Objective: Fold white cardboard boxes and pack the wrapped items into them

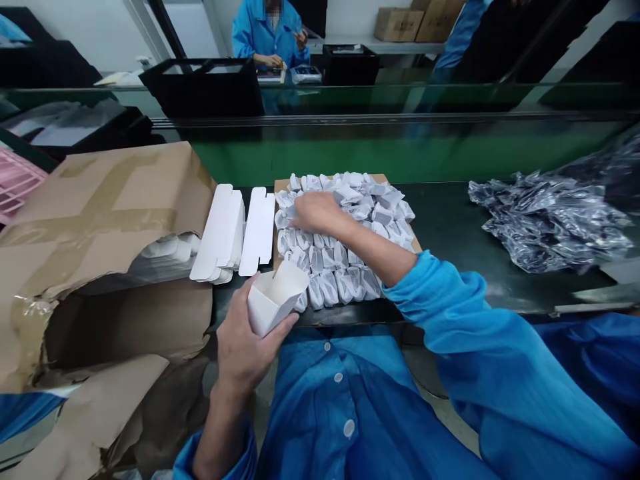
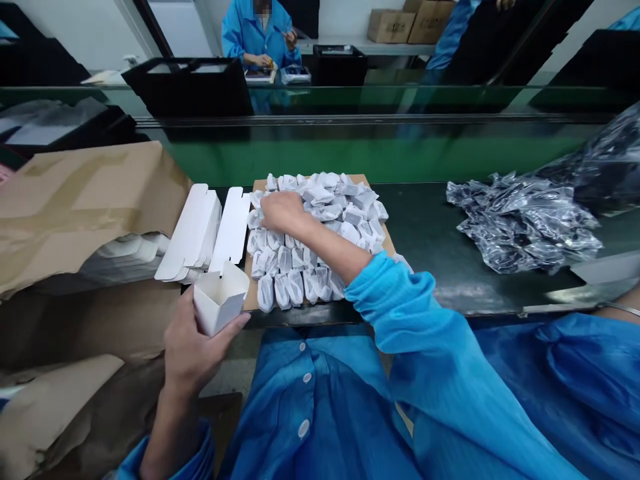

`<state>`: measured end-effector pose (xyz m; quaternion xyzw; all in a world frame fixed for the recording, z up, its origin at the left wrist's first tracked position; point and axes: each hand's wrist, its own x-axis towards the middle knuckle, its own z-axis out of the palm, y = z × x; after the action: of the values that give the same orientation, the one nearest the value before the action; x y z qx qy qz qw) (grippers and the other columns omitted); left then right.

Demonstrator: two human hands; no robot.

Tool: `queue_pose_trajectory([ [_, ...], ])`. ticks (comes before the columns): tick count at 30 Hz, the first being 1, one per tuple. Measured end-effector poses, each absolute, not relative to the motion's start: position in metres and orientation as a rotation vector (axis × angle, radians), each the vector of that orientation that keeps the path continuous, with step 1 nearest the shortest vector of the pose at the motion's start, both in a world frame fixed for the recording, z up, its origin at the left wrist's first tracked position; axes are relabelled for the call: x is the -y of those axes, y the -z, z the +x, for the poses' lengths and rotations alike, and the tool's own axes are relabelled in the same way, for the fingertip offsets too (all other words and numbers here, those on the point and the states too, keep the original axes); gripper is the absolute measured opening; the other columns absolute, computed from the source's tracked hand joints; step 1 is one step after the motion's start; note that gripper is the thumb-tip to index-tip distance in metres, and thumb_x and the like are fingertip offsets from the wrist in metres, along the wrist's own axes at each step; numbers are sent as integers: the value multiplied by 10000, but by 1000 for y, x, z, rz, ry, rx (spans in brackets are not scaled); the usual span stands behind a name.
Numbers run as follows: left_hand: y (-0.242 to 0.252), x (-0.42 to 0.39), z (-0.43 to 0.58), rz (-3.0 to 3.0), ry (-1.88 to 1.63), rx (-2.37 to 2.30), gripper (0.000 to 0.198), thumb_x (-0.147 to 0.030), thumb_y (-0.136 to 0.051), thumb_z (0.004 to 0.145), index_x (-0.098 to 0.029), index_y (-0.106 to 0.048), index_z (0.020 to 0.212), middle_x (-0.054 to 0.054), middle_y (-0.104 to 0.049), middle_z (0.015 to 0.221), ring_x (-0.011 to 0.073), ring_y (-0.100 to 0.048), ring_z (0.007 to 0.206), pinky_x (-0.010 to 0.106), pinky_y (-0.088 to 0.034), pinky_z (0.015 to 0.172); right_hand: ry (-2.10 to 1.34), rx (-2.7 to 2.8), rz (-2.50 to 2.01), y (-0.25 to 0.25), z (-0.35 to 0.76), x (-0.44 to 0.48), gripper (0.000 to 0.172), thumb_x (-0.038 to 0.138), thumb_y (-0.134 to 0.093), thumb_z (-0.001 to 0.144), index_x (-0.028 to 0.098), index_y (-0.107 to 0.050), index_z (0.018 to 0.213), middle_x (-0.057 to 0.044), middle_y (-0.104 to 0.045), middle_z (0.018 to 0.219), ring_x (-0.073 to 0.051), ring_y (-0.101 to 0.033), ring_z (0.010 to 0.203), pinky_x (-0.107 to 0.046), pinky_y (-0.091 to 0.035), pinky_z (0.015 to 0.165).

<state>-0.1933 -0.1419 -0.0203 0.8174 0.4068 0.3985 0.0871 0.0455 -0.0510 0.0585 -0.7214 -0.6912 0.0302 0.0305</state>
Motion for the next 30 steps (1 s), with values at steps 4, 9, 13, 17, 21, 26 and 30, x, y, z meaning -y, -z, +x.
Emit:
queue_pose_trajectory([
  [4, 27, 148, -185, 2280, -1237, -1158, 860, -503, -664, 862, -205, -255, 1558, 178, -528, 1445, 292, -603, 1238, 358, -542, 927, -57, 2023, -2206, -41, 49, 46, 394, 180, -594, 826, 56, -613, 1200, -208, -694, 1127, -329, -651, 1024, -410, -496, 837],
  [9, 29, 146, -181, 2205, -1235, -1106, 749, -375, -719, 841, -235, -379, 1494, 118, -614, 1280, 248, -627, 1148, 360, -531, 957, -36, 1776, -1839, -76, 65, 112, 423, 263, -510, 914, 143, -510, 1319, -114, -672, 1186, -228, -641, 953, -355, -530, 786],
  [13, 28, 144, -174, 2358, -1220, -941, 702, -302, -699, 867, -291, -377, 1491, 89, -606, 1169, 198, -648, 989, 290, -560, 778, 1, 1958, -1493, -111, 56, 186, 430, 209, -555, 925, 201, -513, 1353, -79, -602, 1339, -214, -612, 1087, -337, -543, 835],
  [17, 26, 146, -171, 2521, -1155, -739, 428, -148, -645, 888, -368, -602, 1252, 87, -493, 1345, 221, -597, 1156, 298, -557, 798, 77, 2380, -1508, -117, 41, 216, 311, 143, -500, 963, 102, -571, 1263, -144, -638, 1215, -266, -591, 1074, -405, -524, 845],
  [21, 24, 150, -174, 2642, -1018, -638, 500, -64, -610, 876, -425, -638, 1221, 78, -380, 1500, 298, -522, 1309, 383, -574, 844, -42, 2701, -1494, -117, 45, 206, 255, 113, -489, 966, 107, -625, 1181, -135, -632, 1079, -256, -572, 966, -380, -492, 739],
  [26, 19, 155, -177, 2745, -1034, -608, 464, -81, -590, 887, -450, -679, 1154, 73, -412, 1456, 293, -584, 1221, 362, -589, 750, -336, 2817, -1354, -139, 62, 195, 214, 105, -573, 942, 124, -666, 1133, -103, -655, 1070, -227, -600, 994, -356, -488, 783],
  [30, 13, 159, -177, 2783, -1064, -537, 424, -178, -646, 892, -499, -653, 1170, 54, -431, 1422, 266, -588, 1200, 342, -583, 758, -504, 2764, -1204, -152, 70, 192, 236, 159, -621, 948, 175, -658, 1180, -51, -678, 1147, -182, -616, 1063, -323, -499, 893],
])
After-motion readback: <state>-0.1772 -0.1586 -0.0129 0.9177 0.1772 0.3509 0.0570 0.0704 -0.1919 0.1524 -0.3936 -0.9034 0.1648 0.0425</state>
